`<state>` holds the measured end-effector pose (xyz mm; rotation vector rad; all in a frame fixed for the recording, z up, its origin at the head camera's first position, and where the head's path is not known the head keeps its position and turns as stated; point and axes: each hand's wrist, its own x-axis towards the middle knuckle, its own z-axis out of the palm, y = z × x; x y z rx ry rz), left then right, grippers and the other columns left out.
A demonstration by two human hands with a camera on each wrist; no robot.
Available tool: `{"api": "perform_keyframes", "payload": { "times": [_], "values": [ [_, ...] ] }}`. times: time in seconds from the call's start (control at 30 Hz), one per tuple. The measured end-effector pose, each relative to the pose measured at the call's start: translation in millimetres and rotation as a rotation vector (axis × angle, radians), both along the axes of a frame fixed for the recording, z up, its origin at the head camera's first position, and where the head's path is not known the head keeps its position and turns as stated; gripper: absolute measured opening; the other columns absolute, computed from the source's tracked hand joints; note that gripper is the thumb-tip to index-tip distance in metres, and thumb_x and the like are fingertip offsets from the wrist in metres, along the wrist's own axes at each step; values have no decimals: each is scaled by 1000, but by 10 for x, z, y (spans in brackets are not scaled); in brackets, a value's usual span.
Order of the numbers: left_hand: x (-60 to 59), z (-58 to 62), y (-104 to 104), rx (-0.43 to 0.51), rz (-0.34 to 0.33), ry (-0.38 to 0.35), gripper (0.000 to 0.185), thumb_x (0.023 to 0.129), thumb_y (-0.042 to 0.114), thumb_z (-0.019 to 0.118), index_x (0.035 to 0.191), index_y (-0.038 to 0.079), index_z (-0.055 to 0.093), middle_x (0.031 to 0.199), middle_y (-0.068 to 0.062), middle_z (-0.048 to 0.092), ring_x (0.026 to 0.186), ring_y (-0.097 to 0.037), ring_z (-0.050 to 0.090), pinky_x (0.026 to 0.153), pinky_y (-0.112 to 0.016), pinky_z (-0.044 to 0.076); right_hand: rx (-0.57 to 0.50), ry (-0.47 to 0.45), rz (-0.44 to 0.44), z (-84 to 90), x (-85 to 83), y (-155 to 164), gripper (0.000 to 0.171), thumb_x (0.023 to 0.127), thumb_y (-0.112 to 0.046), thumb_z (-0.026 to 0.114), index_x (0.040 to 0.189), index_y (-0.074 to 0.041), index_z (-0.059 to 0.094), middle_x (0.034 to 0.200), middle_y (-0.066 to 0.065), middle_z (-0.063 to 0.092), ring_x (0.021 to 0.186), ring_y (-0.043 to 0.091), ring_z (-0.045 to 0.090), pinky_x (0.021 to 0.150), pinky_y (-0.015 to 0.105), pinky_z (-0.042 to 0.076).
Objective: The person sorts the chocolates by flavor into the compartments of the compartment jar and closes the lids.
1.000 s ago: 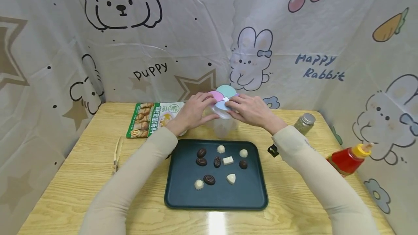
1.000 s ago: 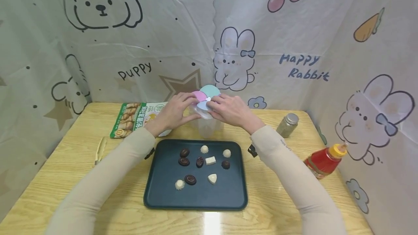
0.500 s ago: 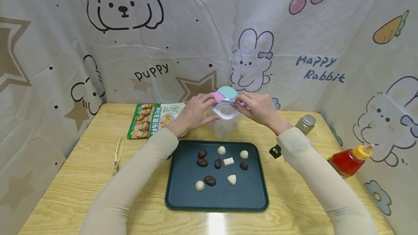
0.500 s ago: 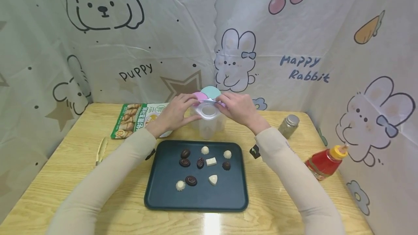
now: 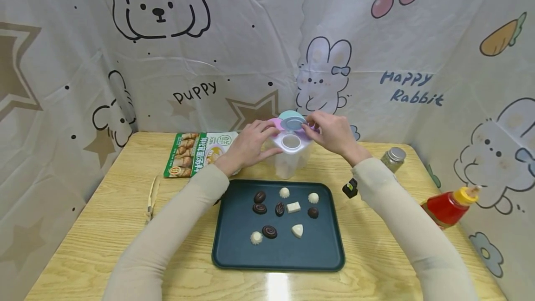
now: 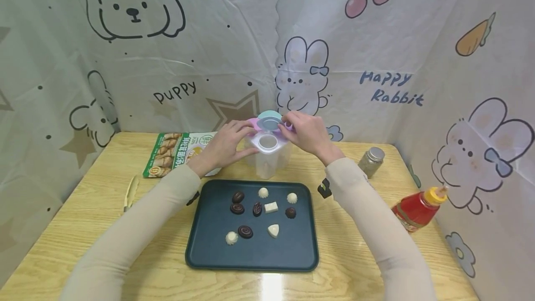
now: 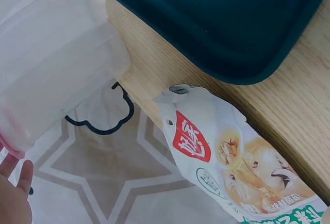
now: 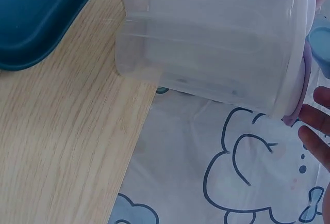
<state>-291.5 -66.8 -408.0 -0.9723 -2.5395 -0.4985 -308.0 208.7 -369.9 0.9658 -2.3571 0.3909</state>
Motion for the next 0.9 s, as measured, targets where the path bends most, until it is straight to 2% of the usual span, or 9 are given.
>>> {"api": "perform_keyframes", "payload": {
  "times": [0.2,0.33,0.43,0.63,0.77,0.9],
  "values": [
    [39,74,3,-45,3,-42,53,93,50,78,131,14,67,145,-10,62,138,-30,56,117,-50,46,-3,-38,-14,8,8,11,15,96,-21,77,97,-8,70,87,9,75,71,22,70,60,33,56],
    [156,124,-85,-69,18,-75,57,96,50,74,137,12,63,148,-11,61,143,-31,54,123,-52,41,-10,-53,-19,1,12,10,13,97,-21,77,97,-9,71,88,8,75,73,22,71,61,33,55],
    [305,129,-235,-59,42,-76,59,98,48,73,141,10,62,147,-13,62,142,-32,55,123,-52,40,-14,-59,-17,1,22,1,13,97,-22,77,97,-10,72,88,7,75,73,22,71,62,31,53],
    [652,56,-673,-62,104,-44,61,96,46,76,141,7,62,139,-15,65,134,-35,60,116,-54,46,-23,-66,-15,16,41,-19,13,97,-22,77,97,-10,73,88,7,75,73,20,70,62,29,51],
    [884,-50,-963,-99,173,-49,63,95,48,75,141,6,62,138,-17,65,132,-38,60,115,-55,46,-25,-68,-19,18,47,-15,13,97,-21,77,96,-10,73,87,7,75,72,20,69,62,31,51],
    [1136,-156,-1219,-118,271,-69,67,96,50,74,142,3,61,138,-20,65,130,-41,60,112,-57,47,-32,-63,-13,10,52,-14,12,97,-21,77,96,-9,73,86,7,75,72,21,70,61,31,52]
  ]
}}
